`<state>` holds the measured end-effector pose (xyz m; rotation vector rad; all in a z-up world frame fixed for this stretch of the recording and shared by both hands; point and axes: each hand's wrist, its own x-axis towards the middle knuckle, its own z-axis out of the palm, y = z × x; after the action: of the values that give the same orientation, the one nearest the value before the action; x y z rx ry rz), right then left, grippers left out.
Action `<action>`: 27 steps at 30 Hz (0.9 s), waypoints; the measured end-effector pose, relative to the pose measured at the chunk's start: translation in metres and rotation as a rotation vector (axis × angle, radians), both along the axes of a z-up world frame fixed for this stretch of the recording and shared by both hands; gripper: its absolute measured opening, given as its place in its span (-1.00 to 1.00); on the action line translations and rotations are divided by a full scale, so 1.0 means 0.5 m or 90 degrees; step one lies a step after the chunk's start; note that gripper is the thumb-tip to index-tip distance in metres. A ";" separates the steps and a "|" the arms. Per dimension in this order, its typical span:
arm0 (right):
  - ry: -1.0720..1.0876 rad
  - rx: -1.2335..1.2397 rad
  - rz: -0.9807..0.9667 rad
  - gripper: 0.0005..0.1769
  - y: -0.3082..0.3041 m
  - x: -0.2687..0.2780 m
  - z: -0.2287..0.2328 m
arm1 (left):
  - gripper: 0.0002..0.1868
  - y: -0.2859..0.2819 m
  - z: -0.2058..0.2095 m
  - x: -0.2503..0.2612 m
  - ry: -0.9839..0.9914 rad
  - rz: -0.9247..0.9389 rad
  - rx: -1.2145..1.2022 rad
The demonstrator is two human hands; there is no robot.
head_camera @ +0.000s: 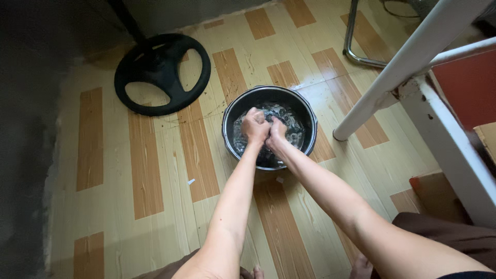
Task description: The person reassembles a standing electric fan by attaching the front grille, securing it with a nut, and then wiping the fan head with a wet cloth. The person uses a cloth and a bucket of water to clean the fan after assembly.
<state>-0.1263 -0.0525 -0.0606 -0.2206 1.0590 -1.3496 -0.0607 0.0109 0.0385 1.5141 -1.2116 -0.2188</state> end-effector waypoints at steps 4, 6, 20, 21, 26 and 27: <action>-0.130 0.002 0.087 -0.75 -0.013 -0.013 -0.015 | -0.84 0.010 0.034 0.010 -0.090 -0.142 0.042; -0.161 0.028 0.121 -0.74 -0.014 -0.016 -0.016 | -0.84 0.010 0.040 0.015 -0.106 -0.183 0.030; -0.125 0.100 0.435 -0.84 -0.006 -0.035 0.010 | -0.97 0.018 0.032 0.035 -0.201 -0.243 0.108; -0.108 0.120 0.450 -0.83 -0.010 -0.037 0.012 | -0.94 0.015 0.030 0.036 -0.185 -0.244 0.077; -0.207 0.090 0.593 -0.79 -0.027 -0.026 -0.007 | -0.91 0.009 0.030 0.053 -0.250 -0.251 0.212; -0.195 0.097 0.613 -0.81 -0.036 -0.024 -0.010 | -0.90 0.004 0.034 0.055 -0.237 -0.246 0.132</action>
<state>-0.1381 -0.0706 -0.0659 -0.3401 0.6379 -0.4110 -0.0332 0.0129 0.0553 1.5278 -1.8275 -0.3376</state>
